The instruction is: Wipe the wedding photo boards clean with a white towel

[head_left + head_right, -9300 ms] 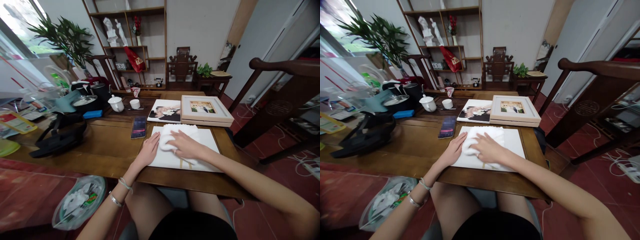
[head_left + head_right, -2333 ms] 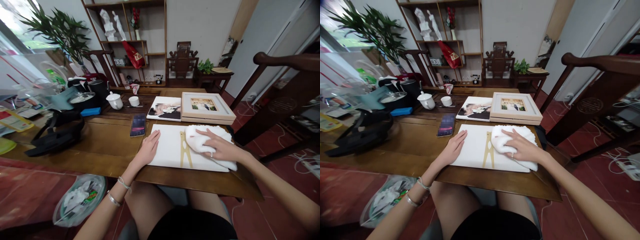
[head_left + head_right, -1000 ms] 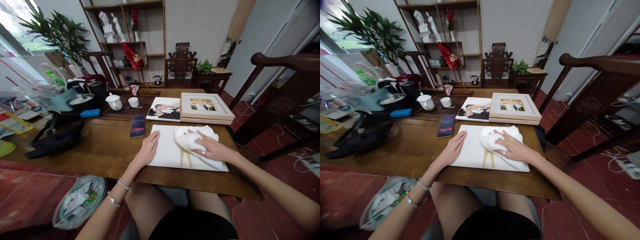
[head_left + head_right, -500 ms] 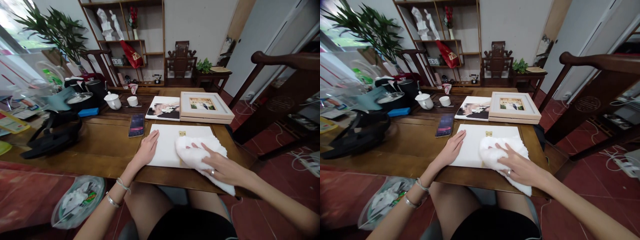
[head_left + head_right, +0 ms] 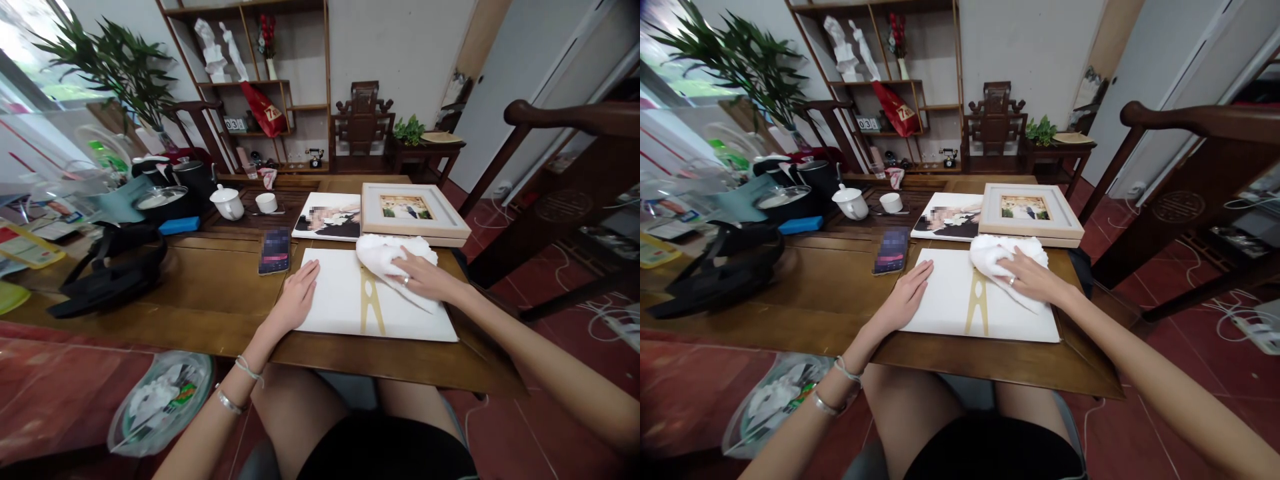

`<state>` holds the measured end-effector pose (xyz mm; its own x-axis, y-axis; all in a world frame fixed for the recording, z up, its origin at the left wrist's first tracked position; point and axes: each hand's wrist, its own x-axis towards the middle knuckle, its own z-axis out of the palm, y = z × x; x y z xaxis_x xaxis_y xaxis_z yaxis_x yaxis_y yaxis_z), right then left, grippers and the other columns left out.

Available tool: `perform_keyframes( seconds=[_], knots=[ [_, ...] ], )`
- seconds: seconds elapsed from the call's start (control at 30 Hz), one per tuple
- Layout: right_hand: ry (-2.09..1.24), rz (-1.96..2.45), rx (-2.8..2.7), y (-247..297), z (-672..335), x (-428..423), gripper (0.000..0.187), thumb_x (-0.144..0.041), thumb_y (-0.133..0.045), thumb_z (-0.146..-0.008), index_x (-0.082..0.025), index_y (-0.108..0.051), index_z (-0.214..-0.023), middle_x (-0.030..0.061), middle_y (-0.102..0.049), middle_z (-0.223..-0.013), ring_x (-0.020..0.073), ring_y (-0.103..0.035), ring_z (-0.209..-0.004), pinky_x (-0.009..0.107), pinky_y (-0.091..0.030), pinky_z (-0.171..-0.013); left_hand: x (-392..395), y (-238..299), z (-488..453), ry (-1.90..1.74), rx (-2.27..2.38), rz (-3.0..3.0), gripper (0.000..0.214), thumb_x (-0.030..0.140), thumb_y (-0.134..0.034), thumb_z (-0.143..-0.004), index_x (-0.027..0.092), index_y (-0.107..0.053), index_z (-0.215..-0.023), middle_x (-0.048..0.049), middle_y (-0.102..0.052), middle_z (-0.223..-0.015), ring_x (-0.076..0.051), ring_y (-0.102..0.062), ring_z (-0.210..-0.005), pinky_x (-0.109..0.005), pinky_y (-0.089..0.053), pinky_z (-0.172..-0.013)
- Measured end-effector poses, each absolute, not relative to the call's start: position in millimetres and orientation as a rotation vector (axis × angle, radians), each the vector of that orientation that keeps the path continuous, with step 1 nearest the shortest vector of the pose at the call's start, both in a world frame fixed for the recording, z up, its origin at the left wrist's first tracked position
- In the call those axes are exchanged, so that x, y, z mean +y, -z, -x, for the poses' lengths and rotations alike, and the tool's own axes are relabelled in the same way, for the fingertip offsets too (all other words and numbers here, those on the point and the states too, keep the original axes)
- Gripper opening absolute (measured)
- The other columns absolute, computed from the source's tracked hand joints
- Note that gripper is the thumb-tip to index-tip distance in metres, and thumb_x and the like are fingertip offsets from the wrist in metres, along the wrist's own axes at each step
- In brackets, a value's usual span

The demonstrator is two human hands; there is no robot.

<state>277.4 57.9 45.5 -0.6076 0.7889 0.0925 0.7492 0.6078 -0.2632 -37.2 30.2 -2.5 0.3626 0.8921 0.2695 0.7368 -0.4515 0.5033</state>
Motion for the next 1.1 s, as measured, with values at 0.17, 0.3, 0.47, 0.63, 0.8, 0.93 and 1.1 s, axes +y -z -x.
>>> perform_keyframes(
  seconds=[0.17, 0.3, 0.47, 0.63, 0.8, 0.93, 1.1],
  knots=[
    [-0.146, 1.022, -2.802, -43.7, -275.3, 6.1, 0.025, -0.012, -0.047, -0.081, -0.018, -0.064, -0.098, 0.0100, -0.034, -0.149, 0.0326, -0.011, -0.141, 0.060, -0.019, -0.110, 30.5, 5.0, 37.3, -0.751, 1.437, -2.349, 0.045, 0.025, -0.028, -0.096, 0.015, -0.042, -0.138, -0.0122, -0.040, -0.147, -0.023, -0.031, -0.139, -0.047, -0.029, -0.112],
    [-0.164, 0.957, -2.858, -46.0, -273.9, -30.3, 0.033, -0.004, -0.050, -0.072, -0.021, -0.066, -0.096, 0.0040, -0.021, -0.155, 0.0326, -0.002, -0.142, 0.063, -0.014, -0.110, 30.9, 6.4, 37.4, -0.763, 1.440, -2.356, 0.045, 0.024, -0.029, -0.095, 0.015, -0.042, -0.138, -0.0121, -0.040, -0.147, -0.023, -0.032, -0.139, -0.047, -0.029, -0.112],
    [-0.182, 0.974, -2.905, -47.8, -273.1, -12.2, 0.028, -0.007, -0.051, -0.074, -0.020, -0.067, -0.094, 0.0049, -0.024, -0.153, 0.0316, -0.005, -0.142, 0.062, -0.016, -0.110, 31.2, 5.3, 37.6, -0.733, 1.441, -2.366, 0.046, 0.024, -0.028, -0.095, 0.013, -0.042, -0.137, -0.0132, -0.039, -0.147, -0.023, -0.031, -0.139, -0.047, -0.029, -0.111],
    [-0.145, 1.064, -2.826, -44.3, -269.1, 35.1, 0.028, -0.009, -0.048, -0.078, -0.017, -0.065, -0.099, 0.0093, -0.028, -0.152, 0.0309, -0.008, -0.142, 0.062, -0.021, -0.108, 31.5, 4.8, 37.7, -0.735, 1.442, -2.356, 0.046, 0.025, -0.028, -0.096, 0.013, -0.042, -0.137, -0.0130, -0.039, -0.147, -0.023, -0.031, -0.139, -0.047, -0.029, -0.111],
    [-0.161, 1.083, -2.814, -45.8, -263.8, 23.7, 0.029, -0.009, -0.050, -0.078, -0.018, -0.065, -0.101, 0.0092, -0.024, -0.153, 0.0329, -0.006, -0.142, 0.065, -0.018, -0.107, 31.0, 4.1, 37.1, -0.735, 1.445, -2.343, 0.045, 0.025, -0.028, -0.096, 0.014, -0.042, -0.137, -0.0126, -0.040, -0.147, -0.023, -0.031, -0.139, -0.047, -0.029, -0.112],
    [-0.187, 1.018, -2.856, -50.1, -263.3, -22.3, 0.024, -0.007, -0.052, -0.077, -0.018, -0.068, -0.092, 0.0080, -0.021, -0.154, 0.0338, -0.002, -0.142, 0.064, -0.015, -0.109, 31.0, 4.7, 37.0, -0.733, 1.445, -2.350, 0.045, 0.025, -0.029, -0.096, 0.014, -0.042, -0.137, -0.0124, -0.040, -0.147, -0.023, -0.031, -0.139, -0.047, -0.029, -0.112],
    [-0.193, 0.961, -2.862, -50.3, -266.7, -47.0, 0.034, -0.004, -0.052, -0.074, -0.020, -0.068, -0.099, 0.0062, -0.022, -0.154, 0.0327, -0.003, -0.142, 0.064, -0.015, -0.109, 31.5, 6.6, 37.0, -0.745, 1.447, -2.363, 0.045, 0.024, -0.028, -0.095, 0.015, -0.042, -0.138, -0.0120, -0.039, -0.147, -0.022, -0.030, -0.139, -0.046, -0.028, -0.112]
  ],
)
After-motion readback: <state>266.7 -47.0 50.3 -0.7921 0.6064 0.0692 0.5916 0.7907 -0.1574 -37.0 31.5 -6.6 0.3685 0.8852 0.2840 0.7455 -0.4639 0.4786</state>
